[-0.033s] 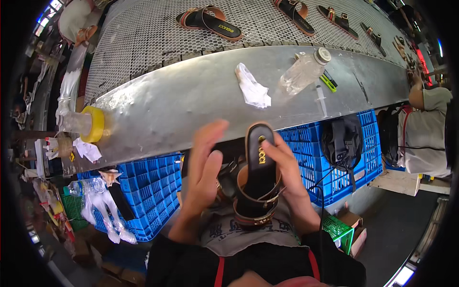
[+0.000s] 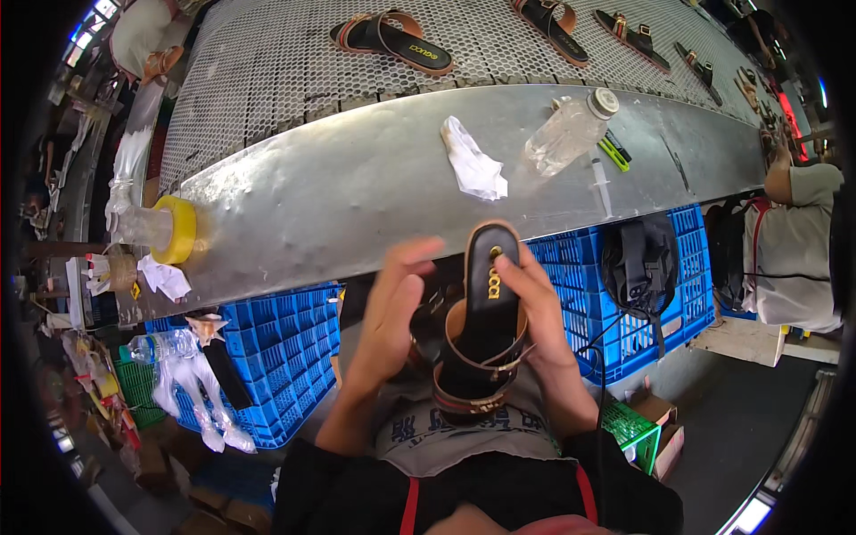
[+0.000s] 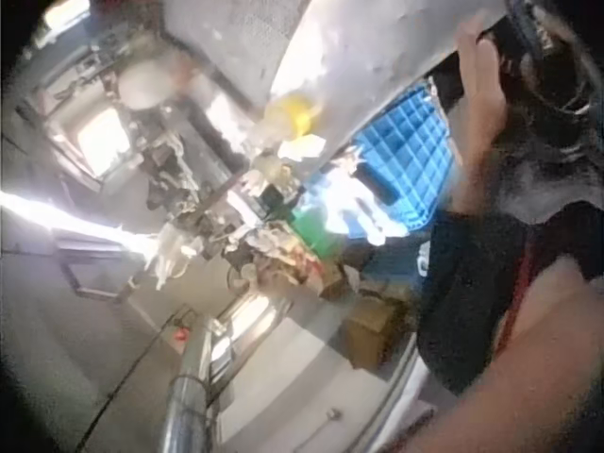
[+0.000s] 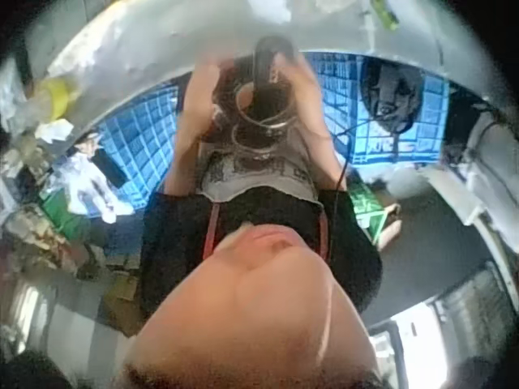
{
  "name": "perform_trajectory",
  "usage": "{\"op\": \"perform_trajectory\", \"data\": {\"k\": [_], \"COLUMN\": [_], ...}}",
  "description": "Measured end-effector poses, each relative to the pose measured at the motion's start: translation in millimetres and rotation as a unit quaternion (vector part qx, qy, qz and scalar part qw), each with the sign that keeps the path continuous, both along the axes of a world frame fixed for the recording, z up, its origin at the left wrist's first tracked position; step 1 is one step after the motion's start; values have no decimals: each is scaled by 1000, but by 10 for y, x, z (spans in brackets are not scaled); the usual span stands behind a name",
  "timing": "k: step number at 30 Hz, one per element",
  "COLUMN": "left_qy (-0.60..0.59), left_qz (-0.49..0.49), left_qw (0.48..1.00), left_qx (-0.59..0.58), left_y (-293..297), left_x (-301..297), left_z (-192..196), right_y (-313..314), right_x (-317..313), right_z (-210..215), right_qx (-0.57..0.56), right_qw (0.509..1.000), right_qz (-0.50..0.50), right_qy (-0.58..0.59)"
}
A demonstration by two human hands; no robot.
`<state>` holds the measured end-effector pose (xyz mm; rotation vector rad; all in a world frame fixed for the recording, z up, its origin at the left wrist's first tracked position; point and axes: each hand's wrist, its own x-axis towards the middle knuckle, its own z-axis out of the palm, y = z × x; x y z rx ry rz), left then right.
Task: Inspecting and cleaning sandals using a cloth and liquid at a factory workstation.
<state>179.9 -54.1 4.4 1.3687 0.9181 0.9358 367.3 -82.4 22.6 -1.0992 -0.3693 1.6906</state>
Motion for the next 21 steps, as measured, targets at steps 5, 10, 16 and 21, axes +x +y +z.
{"op": "perform_trajectory", "data": {"k": [5, 10, 16, 21], "left_qy": [-175, -122, -140, -189], "left_qz": [-68, -96, -100, -82], "left_qw": [961, 954, 943, 926], "left_qx": [-204, -256, -286, -317], "left_y": [-216, -64, 5, 1], "left_x": [84, -83, -139, -24], "left_z": [-279, -344, -466, -466], "right_y": [-2, -110, -524, -1128], "right_x": [-109, -198, -37, 534], "right_z": [-78, -279, -426, -381], "right_qx": [31, 57, 135, 23], "right_qw": [996, 997, 980, 991], "right_qz": [-78, -45, -17, 111], "right_qy": [-24, 4, -145, -65]}}
